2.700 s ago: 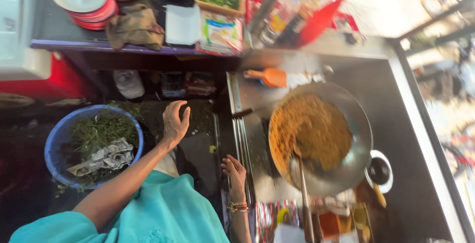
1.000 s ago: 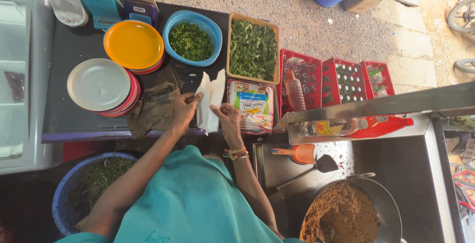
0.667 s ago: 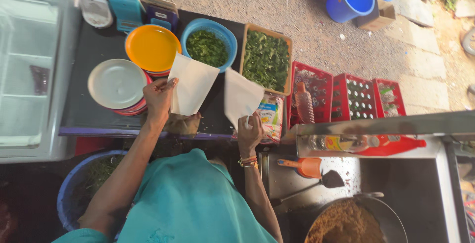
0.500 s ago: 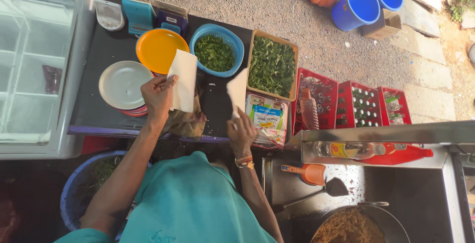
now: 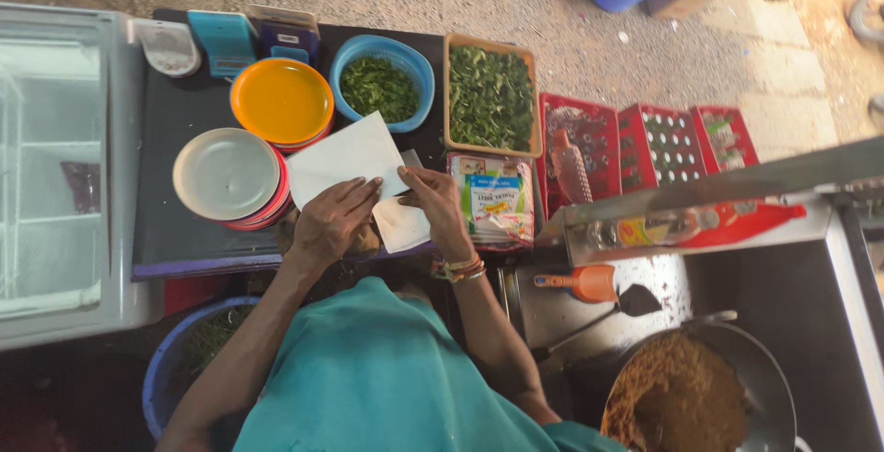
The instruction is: The person scoops cooked food from a large wok into paper-lined bowls using a metal ladle. They then place the filled bowls onto a counter where another person adds toppings. The process is repeated for multiple orders in a street food stall setting.
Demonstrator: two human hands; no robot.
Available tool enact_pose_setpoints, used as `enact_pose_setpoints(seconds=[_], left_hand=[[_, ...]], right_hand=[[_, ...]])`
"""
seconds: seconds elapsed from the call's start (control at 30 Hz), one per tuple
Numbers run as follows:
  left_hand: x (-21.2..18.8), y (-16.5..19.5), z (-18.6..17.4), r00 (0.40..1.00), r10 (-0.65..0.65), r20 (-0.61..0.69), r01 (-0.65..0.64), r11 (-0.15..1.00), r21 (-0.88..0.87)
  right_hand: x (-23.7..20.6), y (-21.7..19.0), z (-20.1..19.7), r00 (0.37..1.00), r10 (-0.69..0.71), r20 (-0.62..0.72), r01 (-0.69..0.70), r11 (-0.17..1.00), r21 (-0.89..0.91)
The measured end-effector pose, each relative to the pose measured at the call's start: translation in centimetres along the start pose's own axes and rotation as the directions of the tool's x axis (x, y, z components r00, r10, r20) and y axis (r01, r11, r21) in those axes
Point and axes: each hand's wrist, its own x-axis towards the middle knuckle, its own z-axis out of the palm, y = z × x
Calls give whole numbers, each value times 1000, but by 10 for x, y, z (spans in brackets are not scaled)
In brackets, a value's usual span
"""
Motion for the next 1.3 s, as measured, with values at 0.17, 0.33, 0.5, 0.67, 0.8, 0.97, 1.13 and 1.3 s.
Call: enact_pose_setpoints(seconds=[0.17,0.33,0.5,0.67,0.8,0.97,1.13,1.3], left_hand=[[-10,-2,-1,992,113,48,-116,990,74],[-18,2,0,992,103,77,-107,994,36],[-21,18,13,987,-157,-28,145,958,-248],[-23,26,45,766,-608,209,543,438,-716],[-15,10,79,580,-701,415,621,51,-782],[-13,-8,96,492,-802,337,641,72,-764],[-20,-33,85,407,-875,261,635,66,-769],[-34,-61,58,451,-882,141,526,135,-840]], right_hand=[[0,-1,-14,977,214,-20,-214,976,-37],[-5,15,-20,972,234,-22,-234,972,-17],[-13,19,-19,989,123,-81,-127,991,-48],[-24,14,-7,996,-19,-83,5,986,-166],[-36,8,6,989,-138,-59,99,895,-435],[-43,11,19,989,-135,-56,113,948,-299],[-36,50,-12,937,-216,-275,189,974,-124],[-5,101,-53,824,-326,-464,284,945,-160]])
